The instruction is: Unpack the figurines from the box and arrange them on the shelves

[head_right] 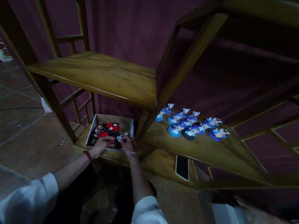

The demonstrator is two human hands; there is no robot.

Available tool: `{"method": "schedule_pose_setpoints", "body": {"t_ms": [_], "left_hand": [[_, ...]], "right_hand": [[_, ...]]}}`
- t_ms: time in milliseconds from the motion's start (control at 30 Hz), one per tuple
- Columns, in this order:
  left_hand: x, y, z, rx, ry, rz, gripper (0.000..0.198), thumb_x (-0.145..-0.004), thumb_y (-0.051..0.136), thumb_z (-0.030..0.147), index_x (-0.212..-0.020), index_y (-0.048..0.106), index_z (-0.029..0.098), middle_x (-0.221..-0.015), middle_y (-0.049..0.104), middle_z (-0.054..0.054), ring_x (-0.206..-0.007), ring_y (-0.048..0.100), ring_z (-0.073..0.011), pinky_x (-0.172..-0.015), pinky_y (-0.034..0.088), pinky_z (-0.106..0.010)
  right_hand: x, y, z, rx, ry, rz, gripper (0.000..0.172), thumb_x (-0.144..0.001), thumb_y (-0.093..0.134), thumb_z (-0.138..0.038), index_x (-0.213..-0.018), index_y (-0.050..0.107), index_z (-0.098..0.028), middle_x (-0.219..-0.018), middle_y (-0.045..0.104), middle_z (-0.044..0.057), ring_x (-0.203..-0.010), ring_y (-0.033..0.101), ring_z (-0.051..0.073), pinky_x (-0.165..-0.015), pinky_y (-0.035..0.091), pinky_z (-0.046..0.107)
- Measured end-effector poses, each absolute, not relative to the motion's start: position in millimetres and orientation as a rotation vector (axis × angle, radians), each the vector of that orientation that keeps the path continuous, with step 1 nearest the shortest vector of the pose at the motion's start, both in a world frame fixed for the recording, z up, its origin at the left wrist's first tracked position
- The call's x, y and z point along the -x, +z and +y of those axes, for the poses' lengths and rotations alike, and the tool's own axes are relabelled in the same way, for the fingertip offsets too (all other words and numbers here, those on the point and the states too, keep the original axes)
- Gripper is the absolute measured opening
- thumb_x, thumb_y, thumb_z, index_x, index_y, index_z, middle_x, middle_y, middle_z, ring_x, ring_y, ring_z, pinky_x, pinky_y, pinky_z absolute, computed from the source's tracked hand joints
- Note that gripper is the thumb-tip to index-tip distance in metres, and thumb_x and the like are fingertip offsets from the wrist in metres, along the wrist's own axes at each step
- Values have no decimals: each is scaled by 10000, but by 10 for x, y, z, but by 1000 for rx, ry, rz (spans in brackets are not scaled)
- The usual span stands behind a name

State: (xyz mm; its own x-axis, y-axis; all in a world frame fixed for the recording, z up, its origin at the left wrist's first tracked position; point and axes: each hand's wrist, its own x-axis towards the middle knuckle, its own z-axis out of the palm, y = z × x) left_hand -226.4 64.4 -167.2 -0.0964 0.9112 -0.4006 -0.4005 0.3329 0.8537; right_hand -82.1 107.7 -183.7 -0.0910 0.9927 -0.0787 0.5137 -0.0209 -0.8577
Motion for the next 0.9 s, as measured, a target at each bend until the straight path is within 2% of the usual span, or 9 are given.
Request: {"method": "schedule_pose_setpoints", "body": {"t_ms": [200,533,700,900], "left_hand": [[2269,-1836,697,-537,1138,1335,155,-706,469,-5,-663,575,99,-649,594,-13,-610,584,-70,-708,499,-235],[2303,-1897,751,-692,1009,1442,138,-695,492,14,-675,596,103,-651,604,-20,-625,582,-88,-677,499,-225],[2315,-1957,793,-768,942,1464,112,-717,510,80,-762,611,93,-692,610,-45,-649,589,-105,-655,511,-231],[2318,-1970,829,-1009,773,1561,244,-756,427,92,-922,605,70,-794,638,-88,-699,609,-127,-657,499,-226]], "right_hand": [[835,-1846,1092,1735,951,-1792,294,-673,560,-323,-944,620,-225,-860,650,5,-797,590,153,-744,441,268],[927,-1881,1060,1862,890,-1848,306,-671,578,-326,-944,632,-199,-891,623,30,-818,573,151,-743,428,244],[944,-1884,1048,1890,883,-1840,306,-657,601,-308,-938,635,-190,-865,628,36,-812,577,153,-715,430,225],[941,-1888,1074,1900,869,-1850,277,-677,585,-308,-926,635,-198,-859,633,31,-805,576,150,-713,430,223]]}}
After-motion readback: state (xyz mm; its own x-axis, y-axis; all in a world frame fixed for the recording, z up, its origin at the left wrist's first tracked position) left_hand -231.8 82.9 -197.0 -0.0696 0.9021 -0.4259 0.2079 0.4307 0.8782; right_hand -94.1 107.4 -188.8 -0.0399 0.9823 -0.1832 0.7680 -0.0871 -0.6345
